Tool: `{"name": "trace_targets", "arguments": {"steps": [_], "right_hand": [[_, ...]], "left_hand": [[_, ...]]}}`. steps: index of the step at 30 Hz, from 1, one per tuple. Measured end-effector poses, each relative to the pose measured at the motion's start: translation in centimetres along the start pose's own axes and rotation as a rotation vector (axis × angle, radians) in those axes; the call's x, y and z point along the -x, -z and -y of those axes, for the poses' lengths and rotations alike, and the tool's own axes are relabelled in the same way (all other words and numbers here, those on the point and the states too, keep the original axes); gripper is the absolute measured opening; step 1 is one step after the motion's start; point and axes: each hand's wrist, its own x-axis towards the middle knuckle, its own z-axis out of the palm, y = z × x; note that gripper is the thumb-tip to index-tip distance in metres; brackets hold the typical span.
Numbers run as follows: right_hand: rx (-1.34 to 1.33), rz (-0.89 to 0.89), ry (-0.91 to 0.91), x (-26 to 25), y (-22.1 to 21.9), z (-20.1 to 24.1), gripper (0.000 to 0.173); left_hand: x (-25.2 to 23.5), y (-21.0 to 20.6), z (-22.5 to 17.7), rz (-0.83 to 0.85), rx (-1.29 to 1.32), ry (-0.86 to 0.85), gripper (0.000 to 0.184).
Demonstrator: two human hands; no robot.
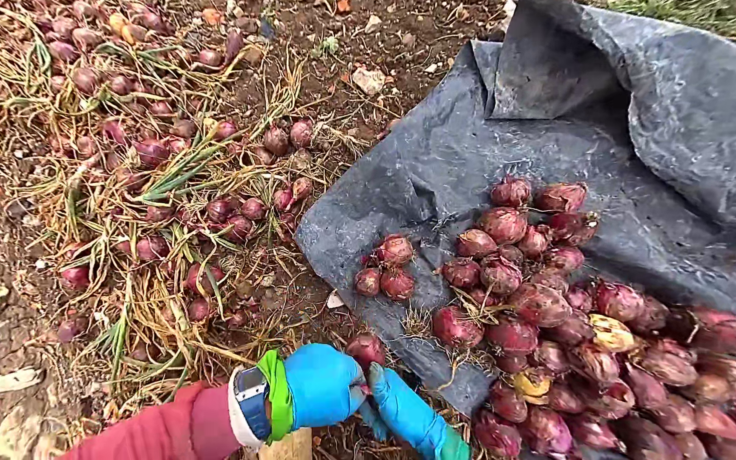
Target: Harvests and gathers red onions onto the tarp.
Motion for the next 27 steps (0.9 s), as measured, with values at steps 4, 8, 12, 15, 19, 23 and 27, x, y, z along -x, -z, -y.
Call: {"name": "trace_targets", "arguments": {"steps": [4,8,12,15,19,23,27], "right_hand": [[-0.369,-0.406,0.203,-0.2,1.7,1.2,0.096],[-0.522,-0.634,0.161,0.6,3.5,0.8,0.101],[-0.461,-0.557,0.064,1.2,-0.1,-1.3,0.099],[-0.453,-0.574,0.038,2.0,-2.3,-2.3,0.099],[-0.471,-0.59,-0.015,3.4,-3.5,-3.2,0.095],[-0.489,-0.647,-0.055,4.7,-3.2,-3.7,0.093],[-0.554,-0.489,-0.138,3.0,-3.7,-3.9,0.101]], "left_hand": [[-1.0,1.3,4.3,-0.429,0.155,0.222,0.035],[-4.5,2.8,12.0,-0.914,0.317,0.444,0.032],[-12.2,4.1,13.2,-0.755,0.184,0.388,0.065],[-14.4,3.5,13.1,-0.664,0.162,0.415,0.053],[-10.7,1.0,12.4,-0.556,0.253,0.435,0.036],[-6.9,-5.5,16.6,-0.572,0.435,0.573,0.051],[-0.3,-7.2,15.3,-0.599,0.553,0.422,0.046]]}}
